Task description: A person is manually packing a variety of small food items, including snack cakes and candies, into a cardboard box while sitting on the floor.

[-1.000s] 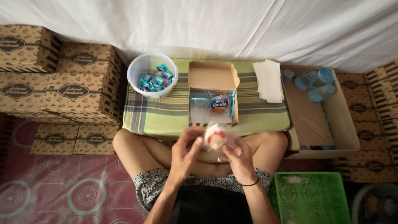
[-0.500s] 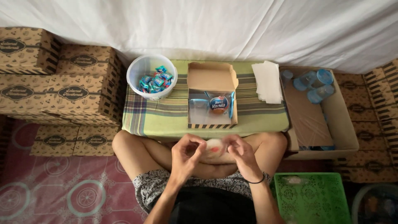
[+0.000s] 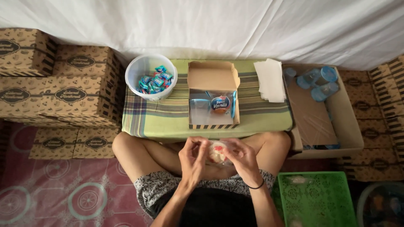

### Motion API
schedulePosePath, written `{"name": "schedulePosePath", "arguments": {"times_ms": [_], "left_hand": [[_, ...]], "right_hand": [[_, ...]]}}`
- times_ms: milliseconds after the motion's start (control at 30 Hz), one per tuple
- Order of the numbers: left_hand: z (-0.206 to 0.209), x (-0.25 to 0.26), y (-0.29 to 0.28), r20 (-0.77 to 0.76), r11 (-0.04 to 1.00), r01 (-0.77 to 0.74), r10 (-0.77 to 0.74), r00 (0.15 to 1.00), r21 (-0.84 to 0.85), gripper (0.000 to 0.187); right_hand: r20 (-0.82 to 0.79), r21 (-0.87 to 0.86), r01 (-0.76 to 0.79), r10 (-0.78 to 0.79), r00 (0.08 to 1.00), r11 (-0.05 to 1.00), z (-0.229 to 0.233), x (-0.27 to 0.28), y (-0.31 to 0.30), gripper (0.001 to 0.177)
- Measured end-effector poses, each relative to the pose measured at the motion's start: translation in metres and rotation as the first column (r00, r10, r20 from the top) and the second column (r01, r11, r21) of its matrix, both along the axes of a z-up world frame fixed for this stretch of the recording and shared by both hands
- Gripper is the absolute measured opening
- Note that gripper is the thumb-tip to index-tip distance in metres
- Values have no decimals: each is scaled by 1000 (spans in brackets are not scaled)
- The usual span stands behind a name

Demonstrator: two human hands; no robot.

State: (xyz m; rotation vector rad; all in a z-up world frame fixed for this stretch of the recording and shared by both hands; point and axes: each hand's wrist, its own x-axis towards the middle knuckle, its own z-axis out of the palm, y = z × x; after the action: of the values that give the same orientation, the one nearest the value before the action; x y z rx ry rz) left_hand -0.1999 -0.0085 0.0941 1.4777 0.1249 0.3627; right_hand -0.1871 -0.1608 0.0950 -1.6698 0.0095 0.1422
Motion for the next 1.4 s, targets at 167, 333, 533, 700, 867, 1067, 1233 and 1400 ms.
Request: {"name": "schedulePosePath", "arguments": {"times_ms": [167,333,533,700,867,1067,1233,1400], "left_hand": [[2,4,11,-129,999,-30,25,991,-40,35],[2,-1,12,-37,964,231,-237,971,-128,36],[2,1,6,-228,991,90,-110,967,-99,14],[5,-3,3,-191,996,62,-73,979,-65,13],[6,-4,8,-161,988,101,-120,980,-121,14],[6,-4,10,-91,968,196,-211,973,-157,10],[-12,-2,10,-103,983,132,-146,984,-130,9],[-9,2,9,-22,990,112,-114,993,-86,8]], "right_hand": [[8,121,88,-90,996,989,-16,3,-10,23],[-15,166,96,-94,995,981,-22,5,-12,26],[-47,196,56,-47,998,979,3,1,-9,37],[29,58,95,-97,995,994,-4,2,-4,18],[71,81,93,-99,993,992,-12,4,-7,11],[93,165,35,-51,994,986,-35,8,-14,4],[84,21,-33,31,996,999,1,5,-9,12],[211,-42,70,-60,976,997,2,8,-8,13]]}}
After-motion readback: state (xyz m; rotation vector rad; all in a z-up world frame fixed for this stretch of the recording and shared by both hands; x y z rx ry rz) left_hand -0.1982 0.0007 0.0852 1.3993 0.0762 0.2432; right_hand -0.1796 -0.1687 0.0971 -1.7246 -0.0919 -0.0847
